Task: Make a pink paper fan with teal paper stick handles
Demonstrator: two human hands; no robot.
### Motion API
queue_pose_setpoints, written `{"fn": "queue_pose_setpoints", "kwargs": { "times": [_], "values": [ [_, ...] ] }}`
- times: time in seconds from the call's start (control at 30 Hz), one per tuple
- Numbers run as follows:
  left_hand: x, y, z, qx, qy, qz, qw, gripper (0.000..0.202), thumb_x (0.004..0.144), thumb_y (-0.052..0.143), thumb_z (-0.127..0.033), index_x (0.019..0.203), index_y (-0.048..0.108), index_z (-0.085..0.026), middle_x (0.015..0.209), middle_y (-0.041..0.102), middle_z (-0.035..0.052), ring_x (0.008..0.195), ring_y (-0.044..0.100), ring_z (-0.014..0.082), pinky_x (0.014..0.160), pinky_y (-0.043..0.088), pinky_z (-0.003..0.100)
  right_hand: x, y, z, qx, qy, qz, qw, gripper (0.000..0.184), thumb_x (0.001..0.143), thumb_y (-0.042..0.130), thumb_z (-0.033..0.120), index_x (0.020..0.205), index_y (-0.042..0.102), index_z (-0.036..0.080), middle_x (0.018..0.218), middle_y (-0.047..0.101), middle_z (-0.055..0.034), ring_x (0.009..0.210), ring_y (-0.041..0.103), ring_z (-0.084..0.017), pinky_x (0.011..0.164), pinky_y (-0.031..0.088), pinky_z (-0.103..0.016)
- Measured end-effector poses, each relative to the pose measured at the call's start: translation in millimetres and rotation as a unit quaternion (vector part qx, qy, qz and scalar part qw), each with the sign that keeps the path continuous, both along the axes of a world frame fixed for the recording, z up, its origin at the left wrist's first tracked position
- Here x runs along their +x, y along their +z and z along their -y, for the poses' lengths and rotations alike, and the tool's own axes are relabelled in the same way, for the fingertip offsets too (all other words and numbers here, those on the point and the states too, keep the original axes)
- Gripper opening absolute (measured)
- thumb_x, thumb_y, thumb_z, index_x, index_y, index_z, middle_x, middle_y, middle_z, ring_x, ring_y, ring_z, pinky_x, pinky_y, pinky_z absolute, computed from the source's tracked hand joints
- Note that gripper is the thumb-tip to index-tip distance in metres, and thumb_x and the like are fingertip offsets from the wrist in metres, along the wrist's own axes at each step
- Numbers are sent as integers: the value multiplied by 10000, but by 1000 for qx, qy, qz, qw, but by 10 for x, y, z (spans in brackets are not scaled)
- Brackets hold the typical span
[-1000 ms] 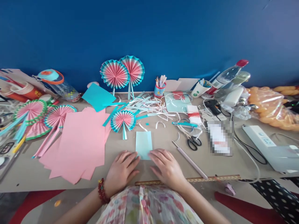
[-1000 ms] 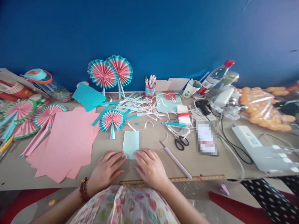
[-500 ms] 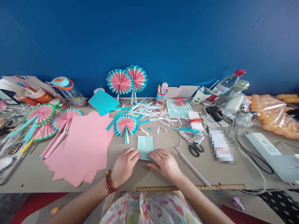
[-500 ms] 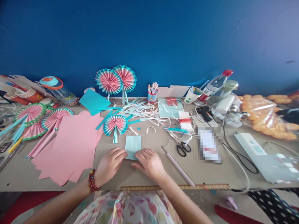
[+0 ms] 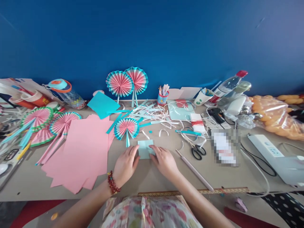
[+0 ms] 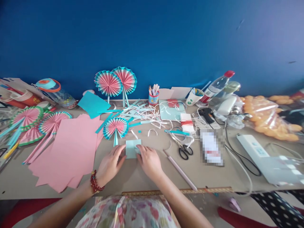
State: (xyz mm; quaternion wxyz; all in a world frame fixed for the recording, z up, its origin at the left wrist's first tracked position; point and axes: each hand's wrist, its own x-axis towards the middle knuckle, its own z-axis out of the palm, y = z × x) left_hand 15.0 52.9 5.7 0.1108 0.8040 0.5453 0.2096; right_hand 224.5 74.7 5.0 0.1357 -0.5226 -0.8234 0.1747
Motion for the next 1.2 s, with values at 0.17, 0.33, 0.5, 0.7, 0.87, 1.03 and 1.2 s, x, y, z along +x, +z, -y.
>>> {"fn": "queue_pose_setpoints", "kwargs": {
  "times": [0.17, 0.33, 0.5, 0.7, 0.87, 1.03, 1.2],
  "values": [
    [46, 37, 188, 26, -77, -55, 995, 332, 973, 462, -213, 1292, 553, -183, 1255, 589, 115, 1146, 567, 265, 956, 508, 411, -37, 76, -38, -23, 6, 38, 999, 275, 959, 520, 182, 1230, 559, 195, 1126, 712, -80, 1018, 651, -237, 872, 454, -328],
    [72, -27, 345, 15, -126, -80, 989, 395, 977, 482, -267, 1344, 537, -132, 1388, 561, 108, 1232, 510, 263, 1018, 483, 405, -62, 133, -56, -29, 13, 67, 997, 269, 956, 533, 186, 1225, 554, 196, 1076, 716, -64, 980, 652, -228, 818, 444, -312],
    [41, -43, 381, 6, -126, -92, 988, 431, 984, 460, -282, 1384, 512, -131, 1449, 521, 99, 1289, 475, 253, 1051, 459, 392, -105, 121, -46, -8, 6, 82, 997, 207, 971, 523, 203, 1172, 573, 194, 1038, 714, -58, 935, 644, -220, 794, 418, -310],
    [35, -47, 399, 9, -125, -94, 988, 431, 981, 461, -291, 1375, 523, -127, 1464, 509, 98, 1322, 450, 257, 1067, 445, 393, -141, 47, -11, 31, 2, 93, 995, 189, 963, 532, 180, 1145, 583, 184, 1010, 707, -61, 923, 621, -230, 795, 391, -332],
    [38, -58, 401, 7, -126, -91, 988, 434, 976, 469, -292, 1370, 525, -120, 1458, 514, 109, 1317, 455, 262, 1057, 458, 406, -137, 5, -10, 54, 0, 79, 995, 196, 963, 540, 191, 1155, 579, 188, 997, 709, -55, 904, 613, -224, 783, 382, -328],
    [30, -67, 392, 9, -132, -98, 986, 437, 978, 469, -296, 1367, 526, -103, 1471, 499, 119, 1320, 455, 268, 1056, 460, 409, -137, 7, -36, 53, -1, 70, 996, 179, 964, 542, 195, 1138, 581, 192, 986, 711, -48, 885, 618, -212, 771, 378, -316],
    [32, -78, 391, 6, -127, -100, 987, 432, 983, 465, -306, 1366, 529, -118, 1480, 490, 110, 1332, 448, 267, 1063, 447, 404, -147, 13, -43, 46, -5, 77, 996, 168, 966, 543, 203, 1129, 584, 196, 978, 711, -46, 884, 622, -212, 765, 376, -314]
  ]
}}
